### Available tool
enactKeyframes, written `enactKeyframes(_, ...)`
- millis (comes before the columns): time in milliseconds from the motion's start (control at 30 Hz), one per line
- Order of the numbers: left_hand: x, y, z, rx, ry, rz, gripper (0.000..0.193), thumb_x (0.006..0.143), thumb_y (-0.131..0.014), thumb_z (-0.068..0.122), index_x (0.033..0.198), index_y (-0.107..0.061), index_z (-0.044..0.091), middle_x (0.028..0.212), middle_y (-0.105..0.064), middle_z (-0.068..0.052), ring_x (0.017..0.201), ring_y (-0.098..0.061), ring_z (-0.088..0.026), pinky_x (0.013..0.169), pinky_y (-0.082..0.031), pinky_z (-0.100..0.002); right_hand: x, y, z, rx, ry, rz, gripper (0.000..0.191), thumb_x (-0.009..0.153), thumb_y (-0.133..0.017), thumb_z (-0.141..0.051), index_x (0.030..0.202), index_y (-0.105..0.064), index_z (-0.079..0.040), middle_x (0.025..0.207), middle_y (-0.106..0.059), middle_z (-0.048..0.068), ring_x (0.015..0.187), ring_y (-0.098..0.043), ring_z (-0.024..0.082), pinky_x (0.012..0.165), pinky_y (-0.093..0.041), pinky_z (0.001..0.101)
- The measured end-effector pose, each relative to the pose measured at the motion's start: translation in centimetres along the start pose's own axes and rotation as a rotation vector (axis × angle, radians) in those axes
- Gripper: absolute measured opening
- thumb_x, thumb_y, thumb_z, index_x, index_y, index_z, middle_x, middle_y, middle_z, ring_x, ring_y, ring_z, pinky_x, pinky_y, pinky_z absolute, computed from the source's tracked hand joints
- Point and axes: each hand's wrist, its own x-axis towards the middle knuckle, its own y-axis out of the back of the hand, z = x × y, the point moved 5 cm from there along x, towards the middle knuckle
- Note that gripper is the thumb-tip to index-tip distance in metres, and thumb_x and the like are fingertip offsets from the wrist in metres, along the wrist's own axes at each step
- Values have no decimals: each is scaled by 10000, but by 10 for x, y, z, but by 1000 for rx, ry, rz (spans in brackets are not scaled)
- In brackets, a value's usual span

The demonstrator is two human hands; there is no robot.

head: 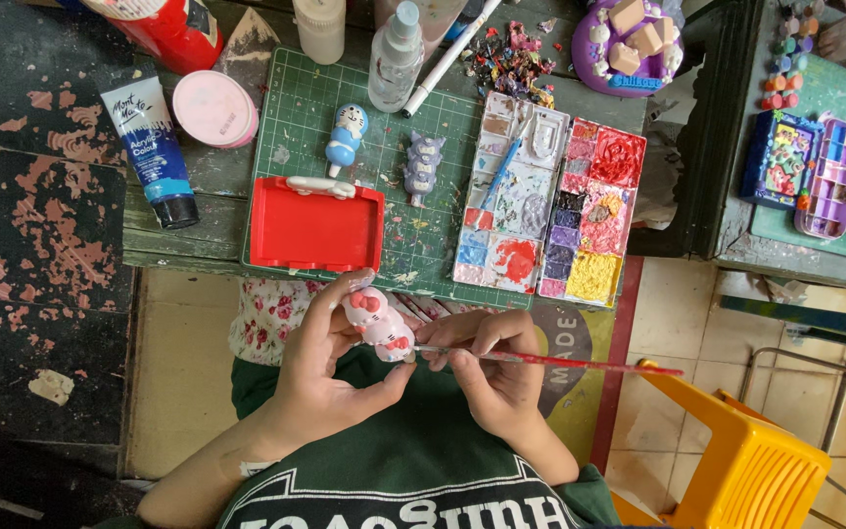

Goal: The person paints a small white figurine with red paint using a fine brush. They repeatedly dip the brush into a water container and then into a red paint palette to reload paint, then apply it to the figurine's surface.

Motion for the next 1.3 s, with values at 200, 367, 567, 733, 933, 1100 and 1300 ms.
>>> enactKeyframes(200, 0, 0, 0, -14, -4, 9, 921, 794, -839, -31, 1548, -311, -9, 1240, -675, -139, 1133, -719, -193, 994, -596, -321, 0, 3, 0, -21, 16, 53, 186, 1069, -557, 10, 1093, -385, -54, 1076, -657, 222, 1146, -709, 326, 869, -633, 381)
enactKeyframes(367, -1, 0, -2, -39, 17, 14, 926, 784, -840, -34, 1546, -315, -13, 1246, -660, -144, 1138, -710, -192, 999, -592, -327, -1, 1, 1, -11, 55, 38, 193, 1064, -569, 20, 1096, -393, -52, 1083, -666, 227, 1174, -696, 349, 902, -643, 422)
enactKeyframes(567, -1, -1, -5, -41, 38, 28, 935, 764, -852, -35, 1539, -331, -5, 1234, -647, -132, 1115, -704, -183, 988, -587, -323, 1, -1, 1, -93, 132, 49, 202, 1043, -578, 13, 1090, -392, -51, 1062, -683, 229, 1155, -691, 338, 845, -672, 421)
enactKeyframes(733, -2, 0, -5, -54, 50, 27, 938, 775, -849, -35, 1549, -321, 0, 1233, -657, -123, 1115, -705, -175, 989, -586, -317, 5, -3, -5, -257, 209, 17, 200, 1022, -596, 20, 1074, -419, -58, 989, -709, 216, 1062, -731, 328, 862, -645, 425)
enactKeyframes(933, 0, 0, -5, -32, 45, 45, 941, 773, -853, -36, 1550, -324, -3, 1221, -656, -120, 1102, -706, -168, 979, -590, -311, 10, -6, -15, -398, 277, -2, 212, 988, -630, 16, 1026, -438, -66, 941, -739, 202, 1012, -755, 343, 909, -609, 449)
enactKeyframes(1100, -1, 1, -4, -5, 39, 44, 943, 769, -859, -31, 1548, -329, -2, 1205, -663, -114, 1084, -721, -167, 955, -600, -306, 11, -7, -17, -418, 288, -12, 212, 975, -639, 10, 989, -441, -65, 923, -748, 185, 1009, -765, 339, 925, -603, 456)
enactKeyframes(1300, 0, 0, -3, -14, 24, 43, 943, 771, -856, -34, 1550, -326, -4, 1219, -658, -120, 1100, -714, -175, 975, -594, -314, 11, -6, -17, -428, 274, -21, 218, 945, -638, 22, 930, -441, -72, 918, -755, 187, 1011, -768, 340, 929, -597, 452)
